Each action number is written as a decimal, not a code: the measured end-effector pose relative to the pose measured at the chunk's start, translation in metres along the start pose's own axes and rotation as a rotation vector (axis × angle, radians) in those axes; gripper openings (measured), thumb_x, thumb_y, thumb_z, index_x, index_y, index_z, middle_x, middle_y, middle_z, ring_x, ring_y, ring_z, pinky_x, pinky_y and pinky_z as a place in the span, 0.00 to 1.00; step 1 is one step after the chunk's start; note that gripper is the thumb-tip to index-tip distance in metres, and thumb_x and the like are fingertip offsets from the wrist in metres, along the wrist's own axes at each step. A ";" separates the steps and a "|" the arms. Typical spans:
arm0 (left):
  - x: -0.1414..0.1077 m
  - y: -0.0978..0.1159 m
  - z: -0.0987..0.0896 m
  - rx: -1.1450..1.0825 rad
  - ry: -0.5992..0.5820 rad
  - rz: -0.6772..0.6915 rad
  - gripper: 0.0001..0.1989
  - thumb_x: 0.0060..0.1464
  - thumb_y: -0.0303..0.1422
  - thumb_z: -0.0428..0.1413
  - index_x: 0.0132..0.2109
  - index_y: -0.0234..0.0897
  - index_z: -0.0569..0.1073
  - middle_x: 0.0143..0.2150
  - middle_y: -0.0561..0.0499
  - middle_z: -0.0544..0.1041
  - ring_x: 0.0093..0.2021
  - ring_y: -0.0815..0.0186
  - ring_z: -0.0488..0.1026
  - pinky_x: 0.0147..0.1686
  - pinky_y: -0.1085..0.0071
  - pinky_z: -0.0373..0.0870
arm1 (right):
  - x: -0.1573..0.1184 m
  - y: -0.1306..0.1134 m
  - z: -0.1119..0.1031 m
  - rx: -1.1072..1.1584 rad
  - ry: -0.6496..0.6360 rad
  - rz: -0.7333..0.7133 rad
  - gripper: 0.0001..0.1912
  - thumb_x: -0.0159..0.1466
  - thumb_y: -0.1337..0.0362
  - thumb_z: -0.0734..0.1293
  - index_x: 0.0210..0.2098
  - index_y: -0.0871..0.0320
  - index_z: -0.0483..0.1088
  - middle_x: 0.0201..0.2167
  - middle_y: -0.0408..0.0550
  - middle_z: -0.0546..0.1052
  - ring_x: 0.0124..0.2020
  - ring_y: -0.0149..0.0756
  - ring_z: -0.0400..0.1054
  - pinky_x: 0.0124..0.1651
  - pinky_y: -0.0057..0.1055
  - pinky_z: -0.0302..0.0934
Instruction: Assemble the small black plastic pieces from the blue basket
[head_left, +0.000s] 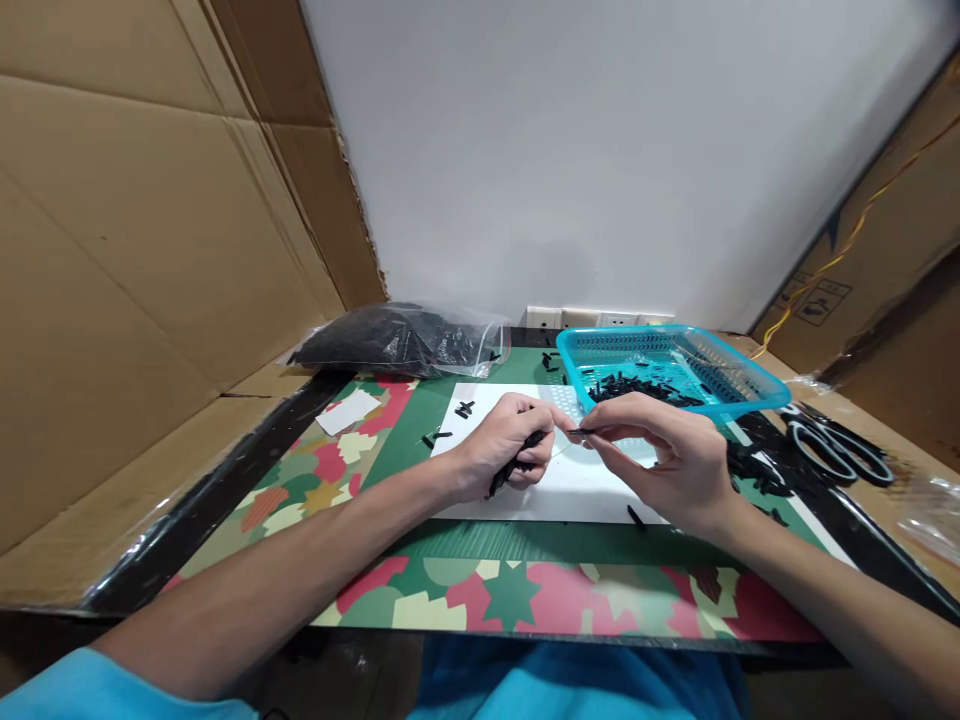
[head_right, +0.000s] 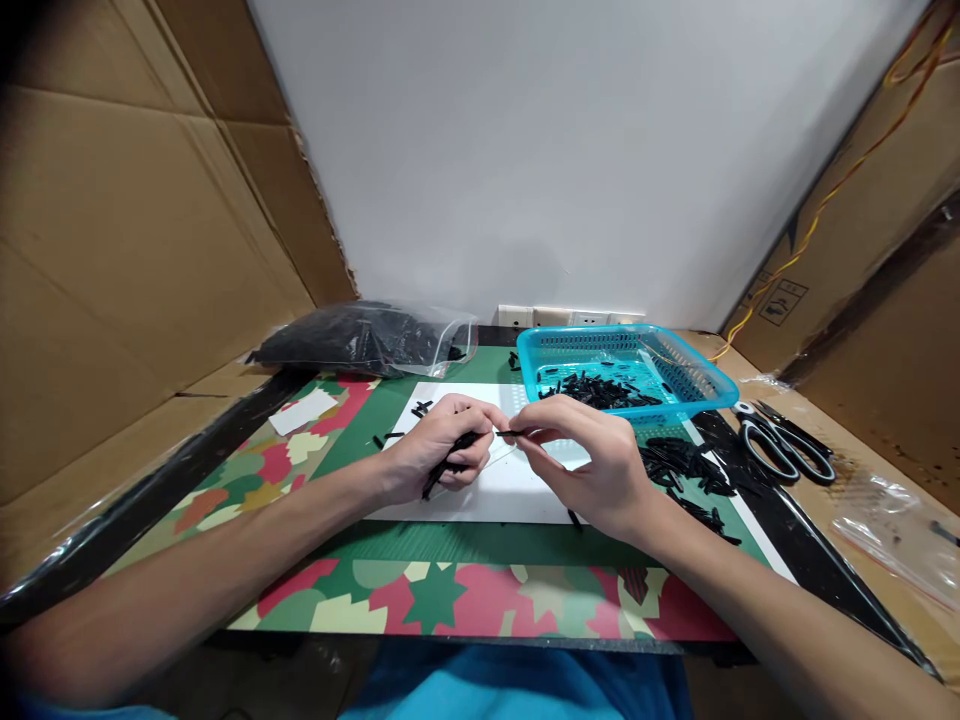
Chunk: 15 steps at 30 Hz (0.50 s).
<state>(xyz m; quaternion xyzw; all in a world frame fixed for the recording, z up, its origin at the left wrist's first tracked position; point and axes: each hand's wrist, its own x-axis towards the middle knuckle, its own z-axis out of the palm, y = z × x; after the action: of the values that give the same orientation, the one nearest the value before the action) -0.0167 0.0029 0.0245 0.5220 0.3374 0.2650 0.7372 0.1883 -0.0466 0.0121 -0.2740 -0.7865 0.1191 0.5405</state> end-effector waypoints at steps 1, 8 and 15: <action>0.000 0.000 0.000 -0.005 -0.012 -0.002 0.07 0.53 0.30 0.55 0.36 0.34 0.76 0.14 0.62 0.56 0.12 0.77 0.48 0.11 0.81 0.47 | 0.000 0.000 0.000 0.031 0.011 0.045 0.12 0.66 0.73 0.69 0.48 0.56 0.75 0.40 0.48 0.80 0.38 0.34 0.77 0.41 0.33 0.78; -0.002 0.004 -0.003 0.003 -0.076 0.054 0.10 0.56 0.34 0.56 0.36 0.31 0.77 0.13 0.62 0.55 0.11 0.76 0.48 0.10 0.80 0.46 | -0.003 0.009 -0.003 0.079 0.061 0.156 0.14 0.66 0.71 0.71 0.51 0.54 0.74 0.40 0.45 0.82 0.39 0.34 0.80 0.46 0.34 0.79; -0.006 0.007 0.001 0.009 -0.106 0.065 0.17 0.60 0.42 0.57 0.35 0.31 0.78 0.13 0.62 0.53 0.11 0.77 0.48 0.11 0.80 0.46 | -0.003 0.009 -0.005 0.053 0.084 0.123 0.13 0.65 0.70 0.72 0.49 0.53 0.75 0.37 0.44 0.82 0.37 0.34 0.80 0.42 0.33 0.80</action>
<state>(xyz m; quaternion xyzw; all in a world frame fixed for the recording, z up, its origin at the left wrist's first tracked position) -0.0202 0.0004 0.0331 0.5491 0.2817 0.2595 0.7428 0.1965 -0.0418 0.0077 -0.3120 -0.7415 0.1613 0.5717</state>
